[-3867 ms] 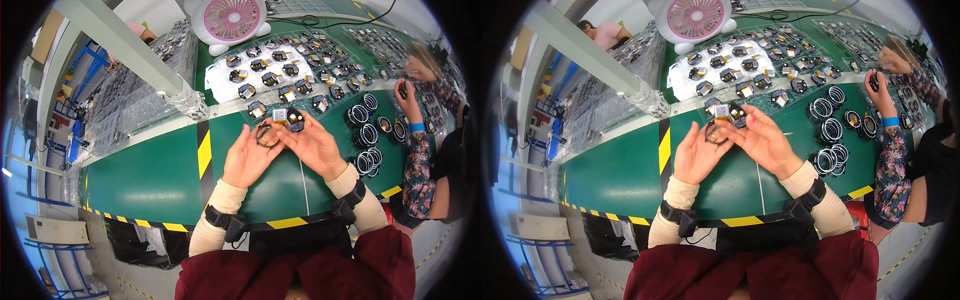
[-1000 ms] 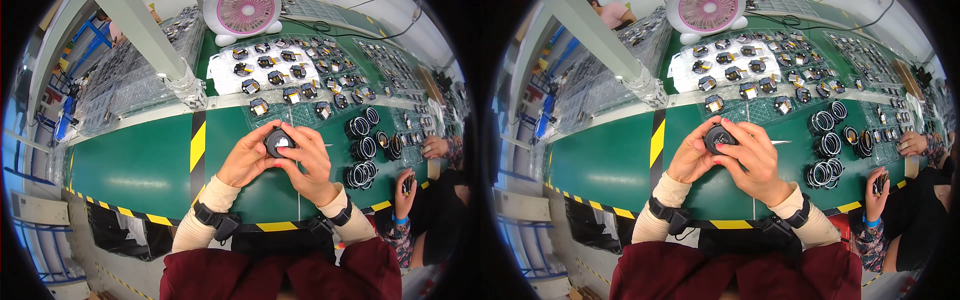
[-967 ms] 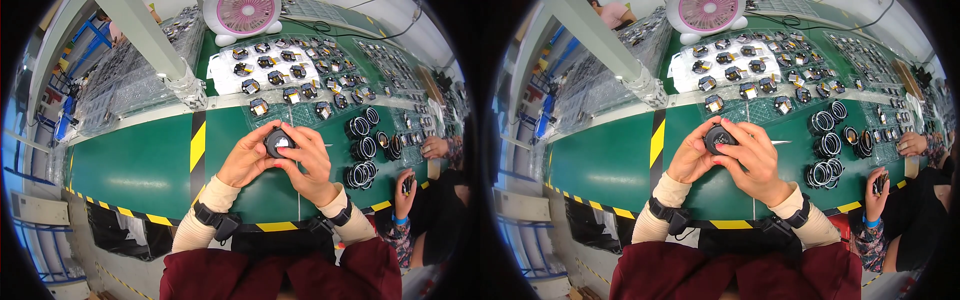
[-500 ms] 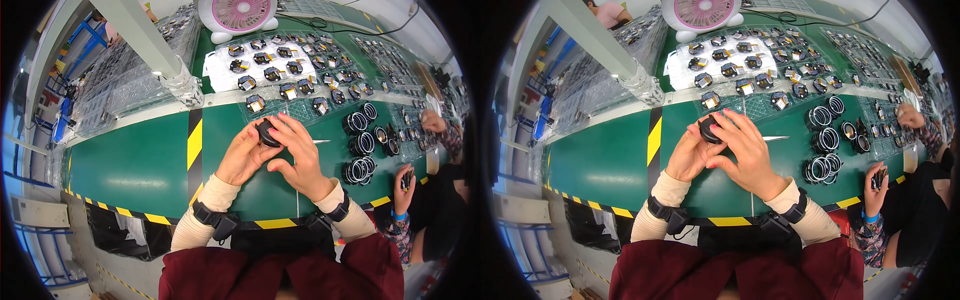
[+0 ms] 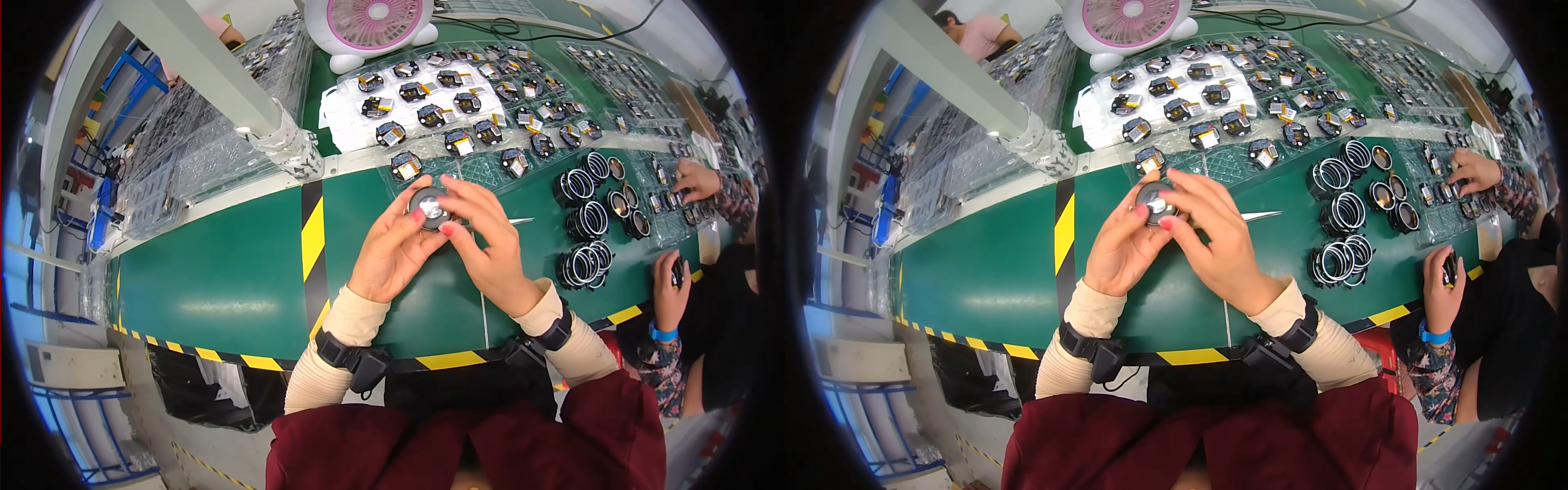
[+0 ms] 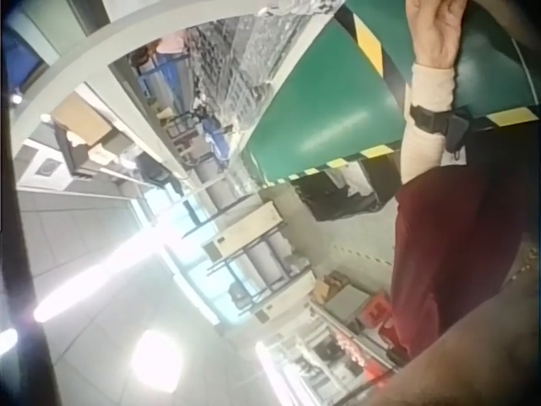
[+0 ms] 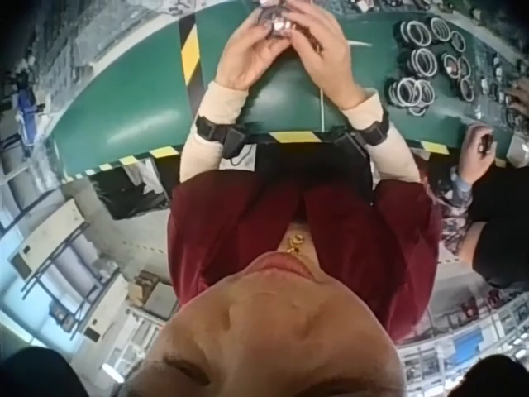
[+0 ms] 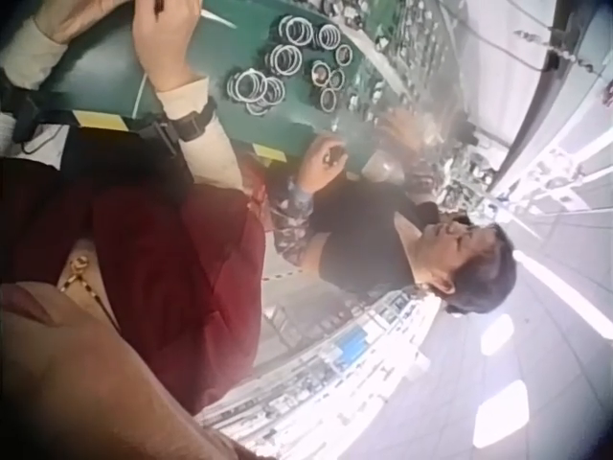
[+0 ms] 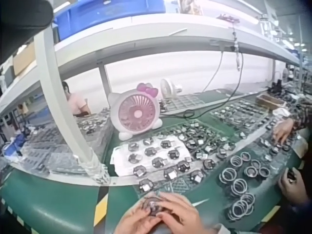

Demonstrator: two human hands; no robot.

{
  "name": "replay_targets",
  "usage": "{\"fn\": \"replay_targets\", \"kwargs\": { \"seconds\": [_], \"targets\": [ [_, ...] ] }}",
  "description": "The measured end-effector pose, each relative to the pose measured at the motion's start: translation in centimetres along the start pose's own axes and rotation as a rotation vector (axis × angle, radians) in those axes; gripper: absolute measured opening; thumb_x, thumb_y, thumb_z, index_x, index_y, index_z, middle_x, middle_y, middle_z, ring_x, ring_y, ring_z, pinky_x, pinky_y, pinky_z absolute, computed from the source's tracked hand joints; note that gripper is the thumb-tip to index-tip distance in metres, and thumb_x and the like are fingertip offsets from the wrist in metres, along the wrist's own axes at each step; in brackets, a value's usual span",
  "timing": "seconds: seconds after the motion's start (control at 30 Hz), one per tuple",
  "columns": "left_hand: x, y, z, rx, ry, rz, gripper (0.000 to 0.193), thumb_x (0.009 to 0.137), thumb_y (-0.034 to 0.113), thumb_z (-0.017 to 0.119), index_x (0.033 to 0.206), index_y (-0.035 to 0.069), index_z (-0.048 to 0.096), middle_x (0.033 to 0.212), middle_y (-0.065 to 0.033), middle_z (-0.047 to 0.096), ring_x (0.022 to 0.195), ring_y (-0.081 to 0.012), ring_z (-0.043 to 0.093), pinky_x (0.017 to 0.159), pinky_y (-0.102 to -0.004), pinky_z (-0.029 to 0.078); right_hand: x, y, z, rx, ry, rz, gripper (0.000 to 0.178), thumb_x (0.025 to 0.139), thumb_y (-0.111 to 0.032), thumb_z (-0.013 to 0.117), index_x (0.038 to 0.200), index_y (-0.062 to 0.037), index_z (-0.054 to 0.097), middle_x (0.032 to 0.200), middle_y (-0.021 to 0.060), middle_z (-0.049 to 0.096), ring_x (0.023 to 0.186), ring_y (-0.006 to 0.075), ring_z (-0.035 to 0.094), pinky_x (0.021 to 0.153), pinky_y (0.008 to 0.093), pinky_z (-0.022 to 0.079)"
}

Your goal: Assembling small electronic components into housings on a production line.

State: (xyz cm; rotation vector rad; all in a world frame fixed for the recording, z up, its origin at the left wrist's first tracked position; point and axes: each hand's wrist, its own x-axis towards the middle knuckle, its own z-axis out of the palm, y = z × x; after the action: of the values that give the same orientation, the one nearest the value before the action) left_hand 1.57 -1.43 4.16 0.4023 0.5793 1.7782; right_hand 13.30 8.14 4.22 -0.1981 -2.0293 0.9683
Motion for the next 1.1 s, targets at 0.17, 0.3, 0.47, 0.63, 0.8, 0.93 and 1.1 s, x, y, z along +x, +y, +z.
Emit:
{"fn": "replay_targets", "kwargs": {
  "seconds": [0.17, 0.3, 0.47, 0.63, 0.8, 0.93, 1.1],
  "targets": [
    [-0.3, -0.6, 0.6, 0.131, 0.032, 0.108, 0.039, 0.088, 0.004, 0.049, 0.125, 0.001, 0.040, 0.115, -0.0104, 0.051, 0.105, -0.0197, 0.052, 0.094, -0.0339, 0.043, -0.3, 0.8, -0.1, 0.194, 0.063, 0.164, 0.024, 0.079, 0.000, 0.059, 0.103, 0.0013, 0.057, 0.116, 0.0134, 0.054, 0.101, 0.0210, 0.054, 0.088, 0.0319, 0.043],
    [-0.2, -0.8, 0.0, 0.395, 0.018, 0.183, 0.042, 0.085, -0.001, 0.051, 0.126, 0.000, 0.040, 0.116, -0.0106, 0.051, 0.104, -0.0195, 0.052, 0.096, -0.0348, 0.042, -0.3, 0.9, -0.5, 0.255, 0.038, 0.183, 0.022, 0.081, 0.000, 0.057, 0.103, 0.0019, 0.057, 0.115, 0.0132, 0.054, 0.101, 0.0180, 0.053, 0.087, 0.0292, 0.044],
    [-0.2, -0.9, 0.6, 0.686, 0.079, 0.242, 0.045, 0.084, -0.004, 0.051, 0.127, -0.002, 0.040, 0.113, -0.0109, 0.052, 0.103, -0.0202, 0.053, 0.093, -0.0374, 0.046, -0.2, 0.9, -0.7, 0.314, -0.005, 0.242, 0.019, 0.084, 0.000, 0.055, 0.103, 0.0028, 0.057, 0.110, 0.0115, 0.057, 0.098, 0.0152, 0.054, 0.083, 0.0256, 0.046],
    [-0.4, -1.4, 1.5, 0.689, 0.104, 0.180, 0.042, 0.086, -0.004, 0.048, 0.127, -0.003, 0.039, 0.114, -0.0109, 0.052, 0.102, -0.0189, 0.054, 0.086, -0.0374, 0.051, -0.2, 0.8, -0.6, 0.754, -0.035, 0.557, 0.019, 0.084, 0.001, 0.054, 0.103, 0.0037, 0.057, 0.107, 0.0106, 0.058, 0.094, 0.0139, 0.056, 0.081, 0.0241, 0.046],
    [-0.5, -1.2, 1.4, 0.630, 0.103, 0.143, 0.041, 0.087, -0.002, 0.048, 0.127, -0.004, 0.039, 0.115, -0.0118, 0.051, 0.103, -0.0196, 0.053, 0.088, -0.0373, 0.049, 0.1, 0.8, -0.9, 0.785, -0.059, 0.562, 0.020, 0.084, 0.002, 0.054, 0.104, 0.0041, 0.056, 0.105, 0.0105, 0.059, 0.092, 0.0144, 0.057, 0.083, 0.0255, 0.046],
    [-0.4, -2.0, 0.7, 0.673, 0.068, 0.223, 0.037, 0.088, 0.001, 0.049, 0.124, -0.004, 0.041, 0.115, -0.0119, 0.052, 0.103, -0.0196, 0.054, 0.089, -0.0358, 0.048, 0.1, 0.9, -0.9, 0.849, -0.059, 0.572, 0.018, 0.083, 0.003, 0.054, 0.101, 0.0041, 0.057, 0.104, 0.0115, 0.059, 0.094, 0.0155, 0.057, 0.083, 0.0264, 0.046],
    [-1.1, -2.0, -0.3, 0.825, 0.050, 0.217, 0.034, 0.087, 0.001, 0.051, 0.120, -0.004, 0.045, 0.113, -0.0106, 0.053, 0.103, -0.0193, 0.053, 0.088, -0.0322, 0.048, -0.1, 0.9, -0.8, 0.635, -0.072, 0.397, 0.016, 0.081, 0.004, 0.054, 0.097, 0.0040, 0.057, 0.104, 0.0124, 0.059, 0.097, 0.0159, 0.056, 0.083, 0.0273, 0.046]
  ]
}}
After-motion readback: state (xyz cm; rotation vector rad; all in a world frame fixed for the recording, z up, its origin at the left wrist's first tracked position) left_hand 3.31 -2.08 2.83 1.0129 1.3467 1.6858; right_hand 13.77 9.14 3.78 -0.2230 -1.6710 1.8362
